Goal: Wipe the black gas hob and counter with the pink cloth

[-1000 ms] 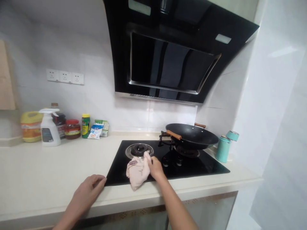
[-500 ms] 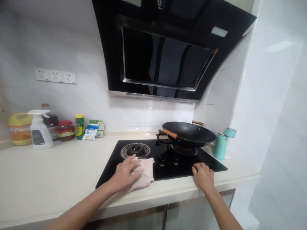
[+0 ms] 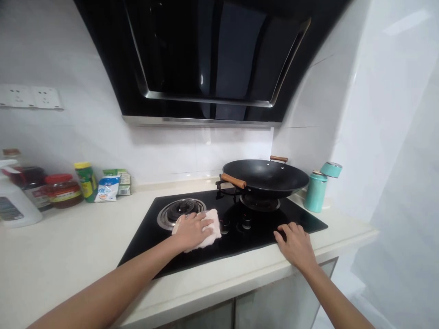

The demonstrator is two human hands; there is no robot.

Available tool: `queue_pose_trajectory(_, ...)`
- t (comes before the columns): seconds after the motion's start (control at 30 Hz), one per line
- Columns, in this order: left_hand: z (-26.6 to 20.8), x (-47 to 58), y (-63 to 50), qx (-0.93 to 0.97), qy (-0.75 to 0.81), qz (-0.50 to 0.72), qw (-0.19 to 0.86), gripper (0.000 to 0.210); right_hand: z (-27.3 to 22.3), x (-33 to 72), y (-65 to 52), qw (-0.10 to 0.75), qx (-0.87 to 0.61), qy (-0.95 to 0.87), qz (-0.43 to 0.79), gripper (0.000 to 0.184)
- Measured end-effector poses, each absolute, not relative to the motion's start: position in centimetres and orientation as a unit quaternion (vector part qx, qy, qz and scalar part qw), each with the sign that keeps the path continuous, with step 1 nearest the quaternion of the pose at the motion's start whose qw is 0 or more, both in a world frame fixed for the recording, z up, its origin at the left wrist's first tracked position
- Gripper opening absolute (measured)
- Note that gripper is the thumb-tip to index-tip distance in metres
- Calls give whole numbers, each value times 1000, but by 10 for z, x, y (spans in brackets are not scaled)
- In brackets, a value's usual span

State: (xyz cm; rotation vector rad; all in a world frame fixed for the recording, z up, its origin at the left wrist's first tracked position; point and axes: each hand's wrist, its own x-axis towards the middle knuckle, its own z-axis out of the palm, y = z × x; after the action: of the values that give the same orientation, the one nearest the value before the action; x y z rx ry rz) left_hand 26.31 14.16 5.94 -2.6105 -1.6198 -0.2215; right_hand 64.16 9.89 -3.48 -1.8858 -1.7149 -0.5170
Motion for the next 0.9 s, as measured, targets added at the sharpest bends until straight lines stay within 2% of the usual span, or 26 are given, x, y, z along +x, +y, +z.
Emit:
queue_pose_trajectory(0.5, 69, 353, 281, -840, -541, -22, 35, 52, -36, 649, 99, 306, -715, -613, -136, 35)
queue_pose_trajectory(0.7, 67, 343, 262, -856, -514, 7, 47, 50, -31, 647, 97, 307, -720, -610, -126, 34)
queue_pose_trajectory(0.83, 64, 322, 227, -879, -471, 3, 73, 39, -29, 644, 94, 299, -724, -606, -139, 33)
queue_pose_trajectory(0.9, 63, 311, 209, -885, -458, -6, 88, 42, -28, 643, 93, 294, -727, -603, -145, 32)
